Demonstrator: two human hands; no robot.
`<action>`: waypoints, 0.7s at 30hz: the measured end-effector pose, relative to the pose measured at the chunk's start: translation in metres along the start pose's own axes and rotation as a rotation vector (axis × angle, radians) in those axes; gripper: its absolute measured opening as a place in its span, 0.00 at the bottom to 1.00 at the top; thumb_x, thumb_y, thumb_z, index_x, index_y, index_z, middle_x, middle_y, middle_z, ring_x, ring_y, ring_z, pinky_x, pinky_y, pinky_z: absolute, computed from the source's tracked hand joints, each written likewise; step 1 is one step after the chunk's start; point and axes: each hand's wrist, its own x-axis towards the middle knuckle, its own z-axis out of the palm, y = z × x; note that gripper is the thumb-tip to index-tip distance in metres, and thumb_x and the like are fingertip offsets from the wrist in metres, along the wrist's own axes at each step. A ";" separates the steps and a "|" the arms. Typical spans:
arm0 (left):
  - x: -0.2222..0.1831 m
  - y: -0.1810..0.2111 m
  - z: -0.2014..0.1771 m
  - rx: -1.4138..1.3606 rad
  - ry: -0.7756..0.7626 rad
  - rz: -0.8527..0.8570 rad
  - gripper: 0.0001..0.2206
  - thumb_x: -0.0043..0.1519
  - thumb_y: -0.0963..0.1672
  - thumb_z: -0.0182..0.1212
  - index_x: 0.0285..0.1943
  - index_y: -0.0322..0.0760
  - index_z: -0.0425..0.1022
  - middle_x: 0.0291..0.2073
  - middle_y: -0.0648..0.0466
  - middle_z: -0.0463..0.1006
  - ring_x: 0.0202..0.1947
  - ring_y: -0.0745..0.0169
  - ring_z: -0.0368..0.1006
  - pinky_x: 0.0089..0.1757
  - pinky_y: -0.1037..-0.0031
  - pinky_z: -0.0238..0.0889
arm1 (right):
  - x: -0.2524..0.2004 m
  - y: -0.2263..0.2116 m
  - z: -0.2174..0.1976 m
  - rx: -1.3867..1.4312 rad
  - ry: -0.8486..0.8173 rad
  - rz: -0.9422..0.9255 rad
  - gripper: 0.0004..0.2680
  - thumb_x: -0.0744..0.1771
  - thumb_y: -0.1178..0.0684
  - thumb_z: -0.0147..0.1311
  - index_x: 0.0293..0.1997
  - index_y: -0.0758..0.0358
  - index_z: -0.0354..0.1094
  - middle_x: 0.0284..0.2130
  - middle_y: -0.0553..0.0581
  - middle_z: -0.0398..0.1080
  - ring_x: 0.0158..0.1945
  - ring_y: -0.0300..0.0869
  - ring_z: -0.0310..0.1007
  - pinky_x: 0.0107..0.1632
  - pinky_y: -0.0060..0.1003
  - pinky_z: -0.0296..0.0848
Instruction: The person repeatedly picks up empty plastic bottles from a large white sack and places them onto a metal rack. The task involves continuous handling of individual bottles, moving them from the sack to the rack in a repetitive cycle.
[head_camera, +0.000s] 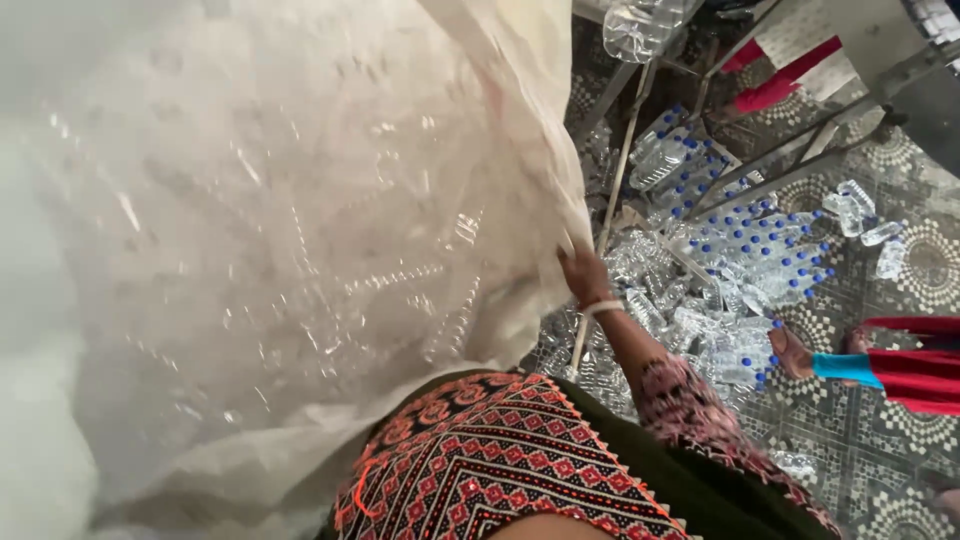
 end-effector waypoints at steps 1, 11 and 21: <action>-0.007 -0.004 0.008 -0.007 0.000 -0.016 0.13 0.70 0.44 0.56 0.52 0.23 0.77 0.48 0.35 0.81 0.45 0.34 0.75 0.46 0.52 0.67 | 0.020 -0.006 0.004 0.021 0.033 -0.085 0.18 0.70 0.37 0.46 0.59 0.58 0.65 0.46 0.69 0.74 0.46 0.65 0.74 0.48 0.57 0.73; 0.035 0.204 -0.001 0.051 0.101 0.015 0.17 0.65 0.43 0.57 0.59 0.25 0.73 0.55 0.36 0.75 0.59 0.33 0.66 0.58 0.45 0.56 | 0.111 -0.141 -0.034 0.149 0.059 0.076 0.18 0.67 0.38 0.55 0.51 0.65 0.70 0.45 0.65 0.75 0.49 0.56 0.76 0.53 0.49 0.73; -0.001 0.498 0.086 -0.556 -0.474 0.660 0.33 0.54 0.50 0.73 0.67 0.35 0.67 0.58 0.40 0.72 0.58 0.37 0.69 0.56 0.51 0.60 | 0.134 -0.253 0.015 0.266 0.059 -0.180 0.28 0.65 0.41 0.64 0.66 0.66 0.56 0.59 0.71 0.64 0.63 0.58 0.63 0.64 0.48 0.63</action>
